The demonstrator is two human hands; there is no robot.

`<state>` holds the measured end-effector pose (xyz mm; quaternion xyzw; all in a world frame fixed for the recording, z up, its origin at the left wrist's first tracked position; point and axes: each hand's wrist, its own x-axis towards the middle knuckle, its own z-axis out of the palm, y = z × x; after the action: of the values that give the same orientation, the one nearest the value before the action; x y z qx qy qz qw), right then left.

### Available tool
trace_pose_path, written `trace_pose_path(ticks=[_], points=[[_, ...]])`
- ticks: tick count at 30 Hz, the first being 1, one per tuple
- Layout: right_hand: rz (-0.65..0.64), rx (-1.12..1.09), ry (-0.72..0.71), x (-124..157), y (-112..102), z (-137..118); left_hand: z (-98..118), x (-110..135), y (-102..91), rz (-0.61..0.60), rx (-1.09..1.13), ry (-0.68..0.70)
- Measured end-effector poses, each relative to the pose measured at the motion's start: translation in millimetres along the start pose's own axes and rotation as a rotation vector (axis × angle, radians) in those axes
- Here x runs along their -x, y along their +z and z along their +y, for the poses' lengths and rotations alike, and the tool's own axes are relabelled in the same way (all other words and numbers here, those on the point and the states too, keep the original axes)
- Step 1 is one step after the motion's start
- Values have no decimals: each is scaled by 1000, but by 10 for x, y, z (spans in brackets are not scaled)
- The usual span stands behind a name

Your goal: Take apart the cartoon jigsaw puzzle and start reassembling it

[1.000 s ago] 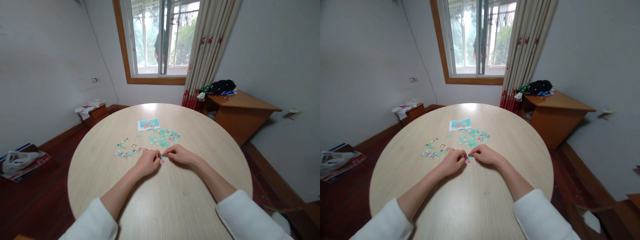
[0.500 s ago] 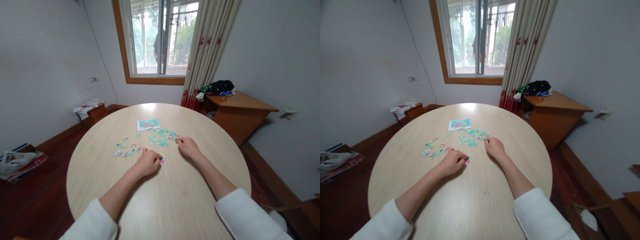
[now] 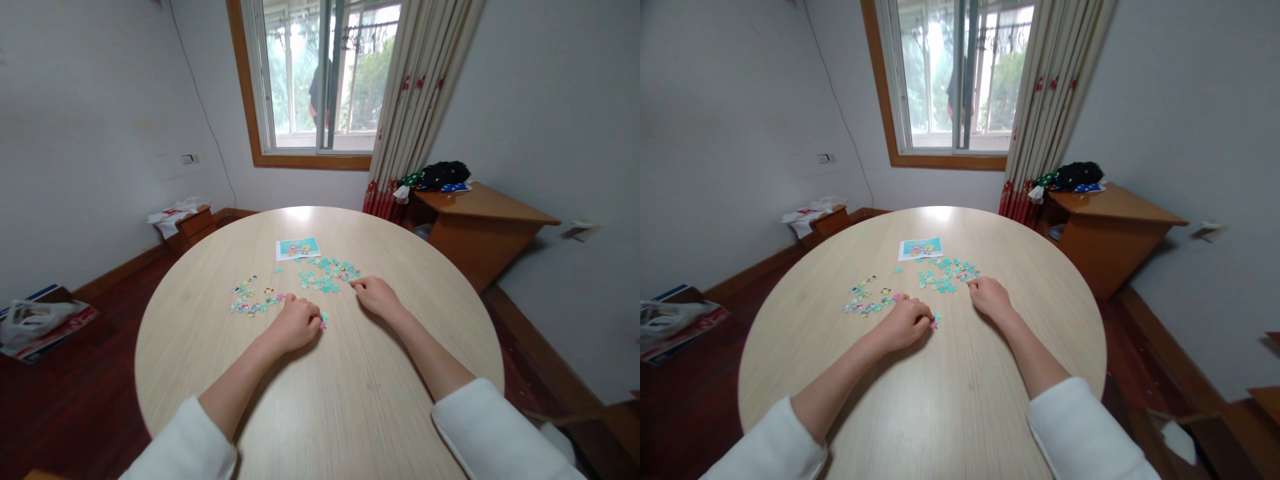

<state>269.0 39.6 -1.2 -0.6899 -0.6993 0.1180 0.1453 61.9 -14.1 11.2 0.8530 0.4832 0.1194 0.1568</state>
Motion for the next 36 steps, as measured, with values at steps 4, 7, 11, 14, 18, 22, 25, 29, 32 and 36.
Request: trace_pose_path(ticks=[4, 7, 11, 14, 18, 22, 25, 29, 32, 36], points=[[-4, -49, -27, 3, 3, -4, 8, 1, -8, 6, -13, 8], [-15, -104, -71, -2, 17, -3, 6, 1, -7, 8, -12, 8], [-45, -166, -134, -2, 38, -9, 3, 3, -4, 9, -11, 6], [-70, -206, -174, 8, 45, -18, 8, 6, -4, 13, -8, 2], [-104, -250, -227, 30, 36, -37, 17, 4, -7, 4, -8, -17], [-195, -345, -271, 84, 1, -101, 9, -1, 1, 9, -10, -8], [-272, -421, -301, 149, -29, -165, 2, 0, 4, 14, -1, -3], [-352, -486, -323, 206, -48, -216, 11, 7, -2, 16, 9, -5], [-390, -497, -332, 215, -59, -224, 19, 10, 3, 22, 17, -3], [-433, -487, -354, 233, -100, -234, 19, 10, 21, 34, 21, 3]])
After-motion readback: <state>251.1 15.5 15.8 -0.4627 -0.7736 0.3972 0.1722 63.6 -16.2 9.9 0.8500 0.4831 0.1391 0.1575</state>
